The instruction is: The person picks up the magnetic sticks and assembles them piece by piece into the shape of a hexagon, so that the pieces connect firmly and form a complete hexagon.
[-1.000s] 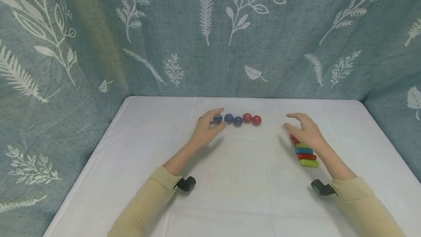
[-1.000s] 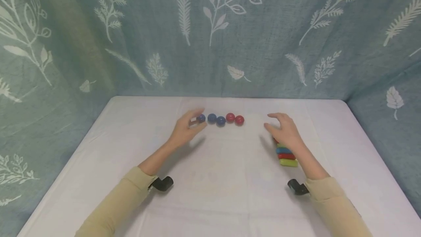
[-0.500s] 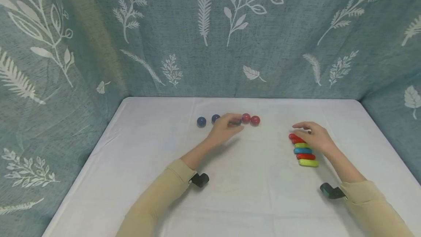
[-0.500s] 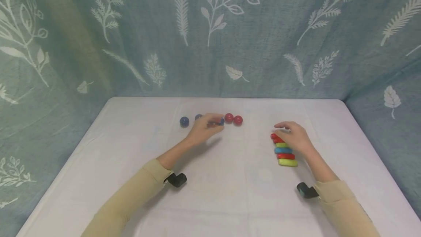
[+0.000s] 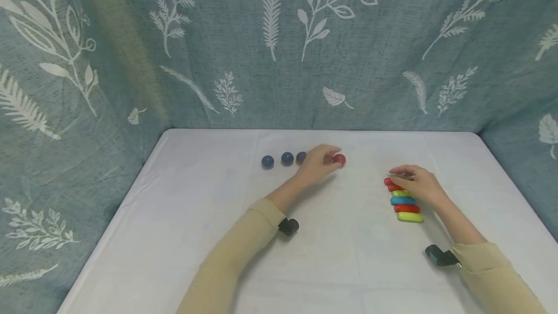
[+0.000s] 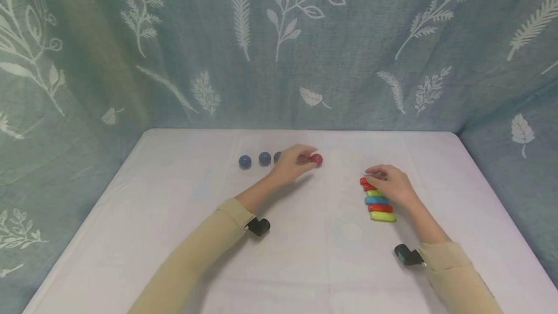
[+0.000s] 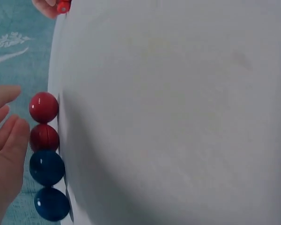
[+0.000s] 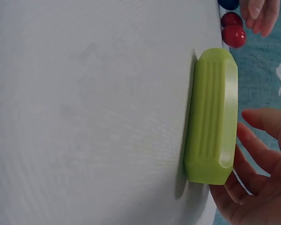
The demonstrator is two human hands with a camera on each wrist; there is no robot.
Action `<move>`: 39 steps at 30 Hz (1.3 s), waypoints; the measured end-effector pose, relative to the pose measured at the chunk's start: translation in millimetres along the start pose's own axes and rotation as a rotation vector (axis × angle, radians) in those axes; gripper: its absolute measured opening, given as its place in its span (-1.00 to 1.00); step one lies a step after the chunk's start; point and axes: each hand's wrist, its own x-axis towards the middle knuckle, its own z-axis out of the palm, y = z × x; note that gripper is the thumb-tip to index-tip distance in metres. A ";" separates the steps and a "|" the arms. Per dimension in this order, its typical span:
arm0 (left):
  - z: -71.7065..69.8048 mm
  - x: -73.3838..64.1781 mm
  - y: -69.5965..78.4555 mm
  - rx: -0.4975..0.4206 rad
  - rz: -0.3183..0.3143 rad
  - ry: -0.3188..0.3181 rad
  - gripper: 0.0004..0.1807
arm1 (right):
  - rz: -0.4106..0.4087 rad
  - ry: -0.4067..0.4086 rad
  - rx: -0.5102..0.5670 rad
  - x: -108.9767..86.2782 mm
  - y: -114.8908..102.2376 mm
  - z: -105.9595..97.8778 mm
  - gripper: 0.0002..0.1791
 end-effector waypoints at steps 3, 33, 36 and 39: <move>3.7 5.1 1.2 0.063 0.029 -0.005 -0.57 | -0.015 0.011 -0.004 -0.6 1.1 0.6 -0.53; 12.0 10.0 13.5 0.534 0.089 -0.240 -0.61 | 0.027 -0.007 -0.011 0.9 2.8 0.8 -0.54; 11.4 7.8 15.4 0.522 0.085 -0.258 -0.59 | 0.045 -0.021 -0.010 1.3 1.1 -0.6 -0.54; 11.0 5.5 16.5 0.499 0.079 -0.267 -0.57 | 0.059 -0.033 -0.011 1.6 -0.7 -1.9 -0.54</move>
